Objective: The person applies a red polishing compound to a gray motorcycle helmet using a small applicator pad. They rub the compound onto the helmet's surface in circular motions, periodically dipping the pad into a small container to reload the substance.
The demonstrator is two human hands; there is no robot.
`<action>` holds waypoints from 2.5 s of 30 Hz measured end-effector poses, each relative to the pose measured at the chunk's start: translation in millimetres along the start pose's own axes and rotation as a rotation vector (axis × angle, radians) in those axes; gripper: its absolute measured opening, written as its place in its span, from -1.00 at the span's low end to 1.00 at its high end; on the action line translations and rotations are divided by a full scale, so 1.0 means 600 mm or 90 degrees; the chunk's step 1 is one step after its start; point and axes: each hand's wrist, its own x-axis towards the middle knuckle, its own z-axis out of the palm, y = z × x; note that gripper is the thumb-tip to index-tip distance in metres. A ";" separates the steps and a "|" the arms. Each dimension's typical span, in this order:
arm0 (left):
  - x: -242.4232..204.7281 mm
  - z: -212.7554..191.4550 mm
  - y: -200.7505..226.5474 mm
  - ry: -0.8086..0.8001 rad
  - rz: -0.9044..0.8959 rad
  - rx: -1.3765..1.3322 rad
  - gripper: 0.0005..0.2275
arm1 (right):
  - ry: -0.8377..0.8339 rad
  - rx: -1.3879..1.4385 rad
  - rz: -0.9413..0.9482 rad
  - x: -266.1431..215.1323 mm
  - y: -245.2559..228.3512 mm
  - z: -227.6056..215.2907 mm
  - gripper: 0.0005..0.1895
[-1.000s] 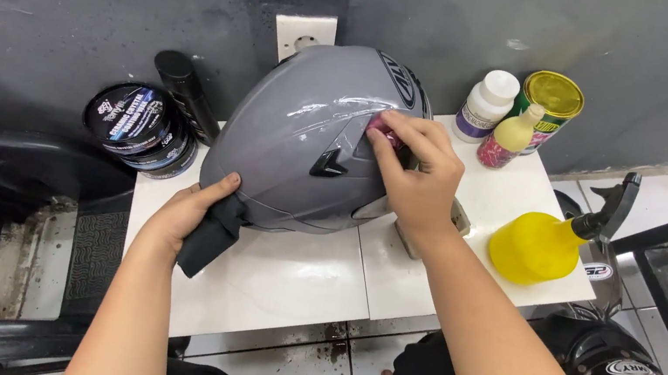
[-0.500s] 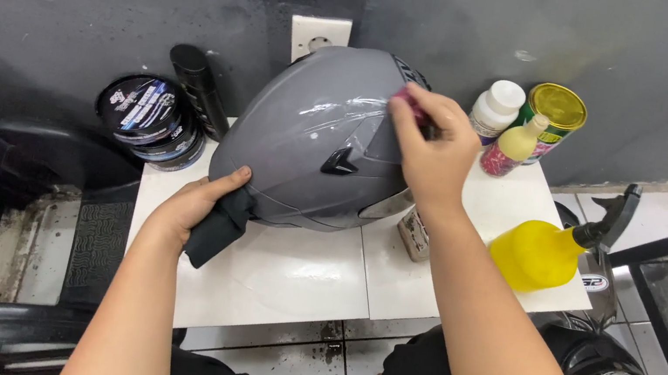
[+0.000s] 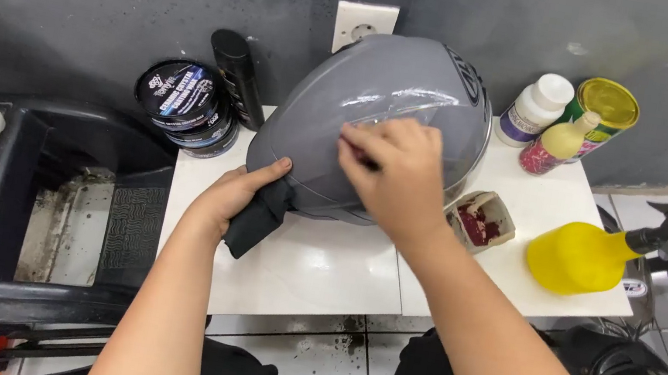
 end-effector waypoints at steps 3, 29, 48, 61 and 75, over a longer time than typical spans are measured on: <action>0.015 -0.001 -0.013 -0.008 0.007 0.000 -0.08 | 0.005 -0.065 -0.058 0.006 0.018 -0.002 -0.87; -0.015 -0.025 -0.023 -0.041 0.177 0.156 -0.11 | 0.024 -0.181 -0.117 -0.050 -0.032 0.024 -0.89; -0.045 -0.018 -0.008 -0.013 0.177 0.226 -0.03 | 0.084 -0.171 -0.015 -0.010 0.032 -0.004 -0.84; -0.042 -0.023 -0.012 -0.003 0.173 0.223 -0.06 | 0.121 -0.262 0.021 0.021 0.062 0.008 -0.87; -0.013 -0.026 -0.038 -0.027 0.151 0.167 -0.24 | 0.042 -0.307 -0.088 -0.010 -0.012 0.042 -0.89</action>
